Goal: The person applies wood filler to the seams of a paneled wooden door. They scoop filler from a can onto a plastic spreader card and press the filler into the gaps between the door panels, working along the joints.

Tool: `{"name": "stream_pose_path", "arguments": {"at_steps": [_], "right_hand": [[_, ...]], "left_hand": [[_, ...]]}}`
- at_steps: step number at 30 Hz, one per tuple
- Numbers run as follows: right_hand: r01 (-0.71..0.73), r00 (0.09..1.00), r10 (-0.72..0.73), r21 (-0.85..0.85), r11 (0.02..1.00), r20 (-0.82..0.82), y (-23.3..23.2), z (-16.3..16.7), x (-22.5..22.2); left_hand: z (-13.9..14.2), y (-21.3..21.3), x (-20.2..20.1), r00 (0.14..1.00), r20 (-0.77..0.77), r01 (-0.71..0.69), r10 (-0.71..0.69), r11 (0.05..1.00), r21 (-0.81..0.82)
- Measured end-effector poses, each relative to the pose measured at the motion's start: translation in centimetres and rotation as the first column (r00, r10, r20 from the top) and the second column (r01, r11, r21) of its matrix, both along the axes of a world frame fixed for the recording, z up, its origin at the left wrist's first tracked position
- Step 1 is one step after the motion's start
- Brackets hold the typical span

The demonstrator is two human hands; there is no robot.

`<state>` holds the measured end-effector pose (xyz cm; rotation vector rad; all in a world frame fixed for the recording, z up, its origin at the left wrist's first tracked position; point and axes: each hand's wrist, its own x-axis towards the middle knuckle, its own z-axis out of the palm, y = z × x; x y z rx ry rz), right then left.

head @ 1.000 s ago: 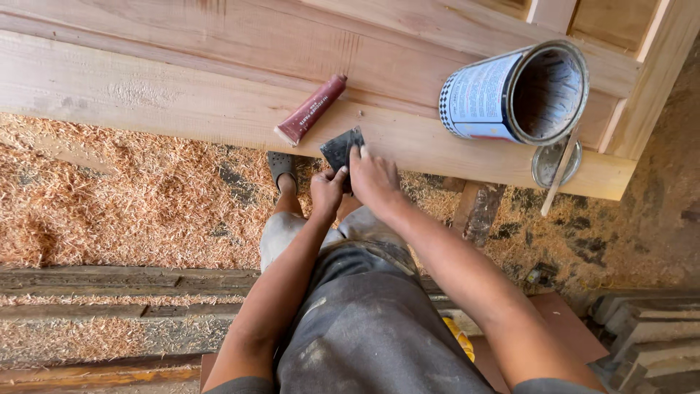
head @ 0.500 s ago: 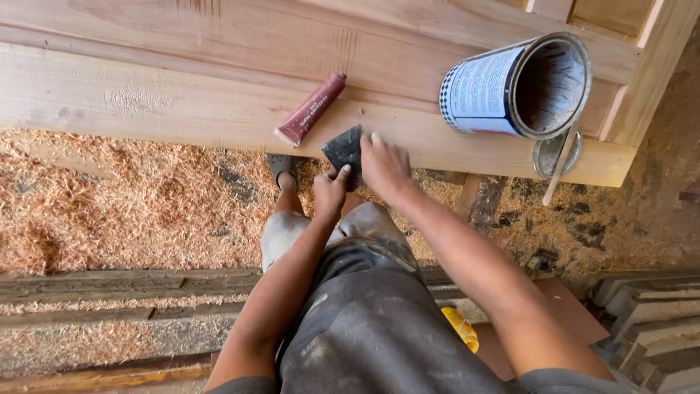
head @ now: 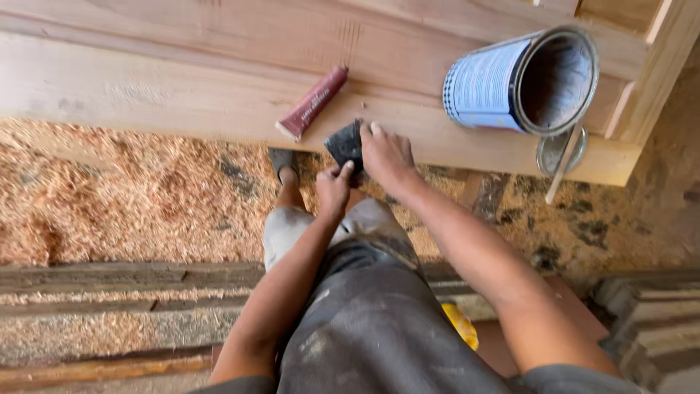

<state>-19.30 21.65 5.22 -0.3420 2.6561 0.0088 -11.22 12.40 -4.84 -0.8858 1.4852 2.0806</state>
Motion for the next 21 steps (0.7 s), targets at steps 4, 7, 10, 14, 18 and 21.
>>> {"name": "stream_pose_path", "arguments": {"at_steps": [4, 7, 10, 14, 18, 21], "right_hand": [[-0.049, 0.999, 0.048, -0.022, 0.999, -0.010, 0.1, 0.1, 0.0], [-0.045, 0.997, 0.042, -0.054, 0.997, -0.071, 0.1, 0.3, -0.3], [-0.035, 0.999, 0.035, -0.025, 0.999, 0.015, 0.3, 0.0, -0.3], [-0.073, 0.994, 0.074, -0.009, 0.997, 0.086, 1.2, 0.2, -0.1], [-0.021, 0.974, 0.021, -0.002, 1.000, 0.227, 3.4, 0.9, -1.3], [0.066, 0.996, -0.061, -0.092, 0.994, 0.061, 4.2, 0.5, -3.3]], "left_hand": [[0.2, -0.2, 0.2, 0.998, 0.019, -0.056, 0.055, 0.994, 0.088], [0.4, -0.8, 1.5, 0.998, 0.000, 0.055, -0.055, 0.998, -0.018], [0.7, -2.4, 4.2, 0.989, 0.050, 0.143, -0.137, 0.975, -0.167], [0.1, -5.0, 7.0, 1.000, 0.000, 0.028, -0.028, 0.993, -0.116], [-0.5, -6.8, 8.4, 0.999, 0.003, 0.033, -0.033, 0.996, -0.078], [-0.6, -7.3, 8.6, 0.998, -0.019, 0.052, -0.055, 0.991, -0.120]]}}
